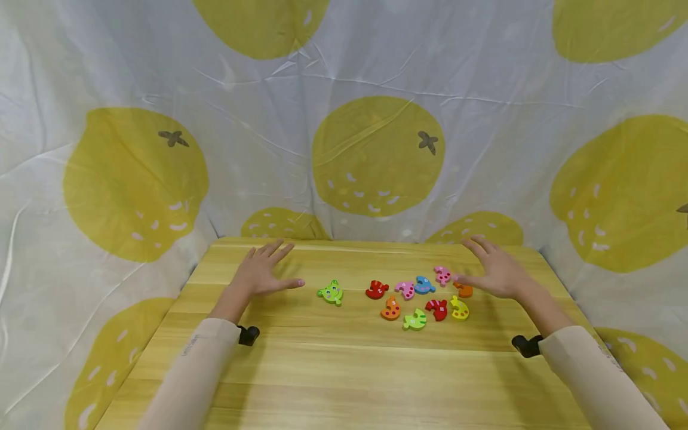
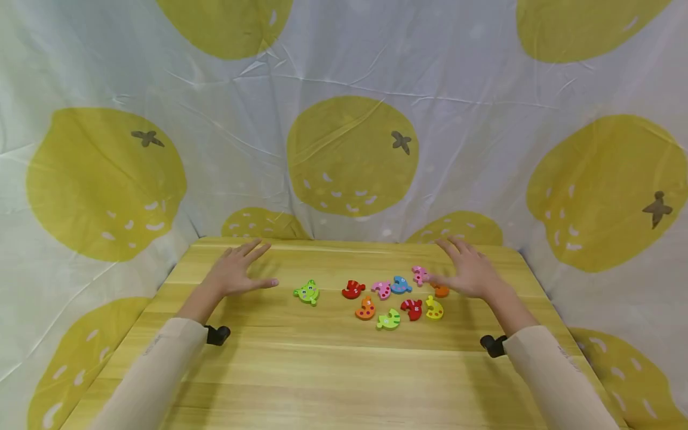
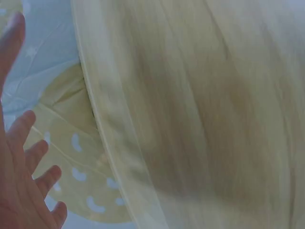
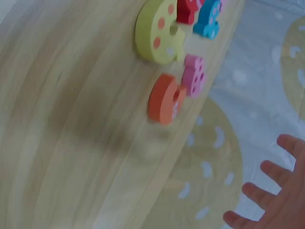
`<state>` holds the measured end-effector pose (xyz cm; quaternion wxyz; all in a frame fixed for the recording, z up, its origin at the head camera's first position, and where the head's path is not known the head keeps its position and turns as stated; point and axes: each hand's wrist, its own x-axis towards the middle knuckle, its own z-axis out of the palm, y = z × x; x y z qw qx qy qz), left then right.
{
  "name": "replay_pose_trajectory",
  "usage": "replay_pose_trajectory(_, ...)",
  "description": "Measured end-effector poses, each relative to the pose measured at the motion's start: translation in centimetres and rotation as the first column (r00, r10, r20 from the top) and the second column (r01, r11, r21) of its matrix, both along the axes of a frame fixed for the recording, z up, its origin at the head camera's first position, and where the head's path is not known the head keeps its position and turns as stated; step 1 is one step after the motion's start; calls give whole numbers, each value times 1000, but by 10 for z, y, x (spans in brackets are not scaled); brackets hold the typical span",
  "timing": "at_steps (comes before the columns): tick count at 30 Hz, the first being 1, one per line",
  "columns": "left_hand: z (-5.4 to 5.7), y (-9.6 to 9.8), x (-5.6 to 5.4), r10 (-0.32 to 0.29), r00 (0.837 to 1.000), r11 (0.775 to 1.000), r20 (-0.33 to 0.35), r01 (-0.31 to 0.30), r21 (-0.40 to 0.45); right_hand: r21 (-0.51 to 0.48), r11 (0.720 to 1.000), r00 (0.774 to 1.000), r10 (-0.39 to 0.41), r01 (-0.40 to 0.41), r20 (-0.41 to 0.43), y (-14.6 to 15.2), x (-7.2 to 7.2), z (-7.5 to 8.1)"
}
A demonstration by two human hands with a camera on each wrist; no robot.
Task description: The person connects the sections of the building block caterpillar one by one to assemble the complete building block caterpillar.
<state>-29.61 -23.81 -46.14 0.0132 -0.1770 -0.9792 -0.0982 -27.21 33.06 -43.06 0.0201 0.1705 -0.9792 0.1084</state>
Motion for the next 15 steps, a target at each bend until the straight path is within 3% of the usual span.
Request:
replay_pose_trajectory(8, -19, 22, 7, -49, 997, 987, 64, 39, 154, -107, 993, 999, 45, -45, -7, -45, -1, -22)
replay_pose_trajectory(15, -36, 49, 14, -100, 990, 949, 97, 66, 307, -206, 976, 997, 81, -76, 15, -85, 1, -46)
